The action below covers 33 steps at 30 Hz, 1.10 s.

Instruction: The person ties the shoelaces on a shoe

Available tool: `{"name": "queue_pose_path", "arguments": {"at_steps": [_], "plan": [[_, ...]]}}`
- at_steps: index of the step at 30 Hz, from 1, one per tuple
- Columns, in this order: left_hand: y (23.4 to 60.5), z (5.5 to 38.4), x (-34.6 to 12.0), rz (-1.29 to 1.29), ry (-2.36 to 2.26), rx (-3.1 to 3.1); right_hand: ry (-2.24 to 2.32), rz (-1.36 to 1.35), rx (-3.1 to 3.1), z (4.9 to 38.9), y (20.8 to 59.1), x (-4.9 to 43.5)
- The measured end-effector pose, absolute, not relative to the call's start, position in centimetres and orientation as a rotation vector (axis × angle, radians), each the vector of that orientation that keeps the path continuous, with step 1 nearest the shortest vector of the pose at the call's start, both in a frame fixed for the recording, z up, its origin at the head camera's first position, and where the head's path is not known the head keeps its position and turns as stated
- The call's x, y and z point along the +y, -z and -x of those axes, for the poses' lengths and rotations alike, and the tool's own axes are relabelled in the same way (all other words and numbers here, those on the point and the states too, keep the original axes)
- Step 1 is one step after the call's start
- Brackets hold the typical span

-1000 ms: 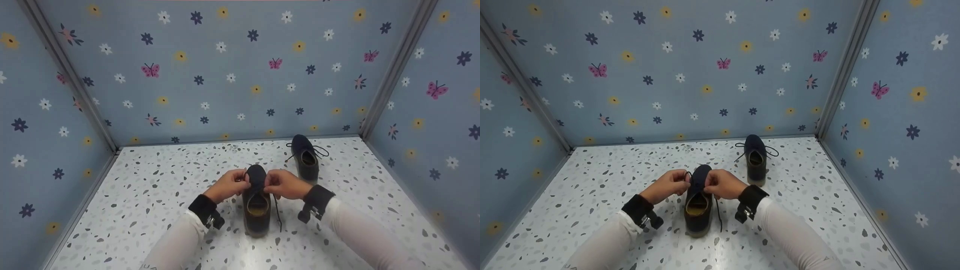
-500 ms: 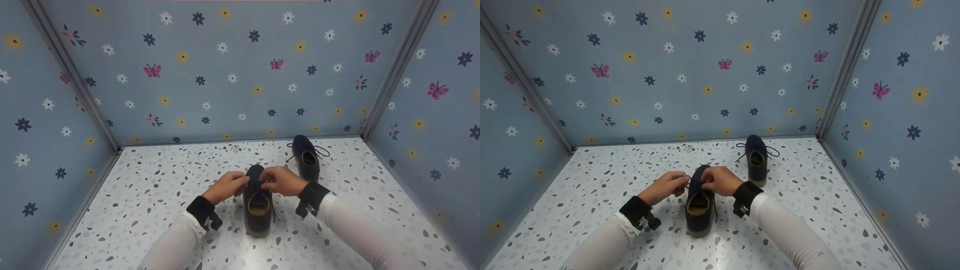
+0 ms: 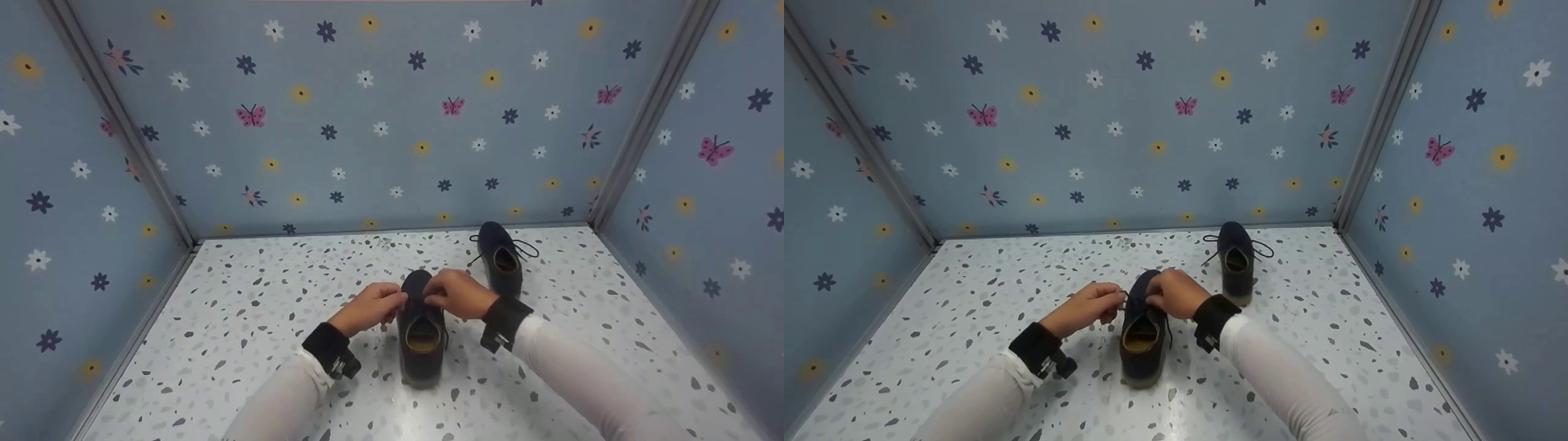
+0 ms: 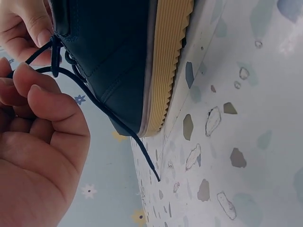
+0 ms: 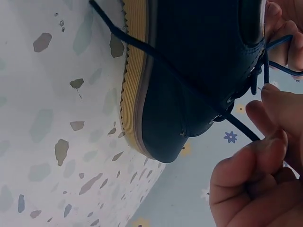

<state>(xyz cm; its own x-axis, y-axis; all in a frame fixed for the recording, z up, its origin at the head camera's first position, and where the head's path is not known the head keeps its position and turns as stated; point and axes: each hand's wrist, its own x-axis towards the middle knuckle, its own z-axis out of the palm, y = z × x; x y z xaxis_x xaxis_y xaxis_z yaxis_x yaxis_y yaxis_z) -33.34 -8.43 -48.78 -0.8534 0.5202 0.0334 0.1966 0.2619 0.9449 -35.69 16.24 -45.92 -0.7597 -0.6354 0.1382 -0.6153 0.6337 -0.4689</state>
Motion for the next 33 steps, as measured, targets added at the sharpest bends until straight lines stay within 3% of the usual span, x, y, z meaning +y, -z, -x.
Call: {"name": "queue_pose_path", "arguments": {"at_steps": [33], "plan": [[48.4,32.6,-9.0,-0.759,-1.497,2.292,0.648,0.886,2.788,35.9,46.0,15.0]]}}
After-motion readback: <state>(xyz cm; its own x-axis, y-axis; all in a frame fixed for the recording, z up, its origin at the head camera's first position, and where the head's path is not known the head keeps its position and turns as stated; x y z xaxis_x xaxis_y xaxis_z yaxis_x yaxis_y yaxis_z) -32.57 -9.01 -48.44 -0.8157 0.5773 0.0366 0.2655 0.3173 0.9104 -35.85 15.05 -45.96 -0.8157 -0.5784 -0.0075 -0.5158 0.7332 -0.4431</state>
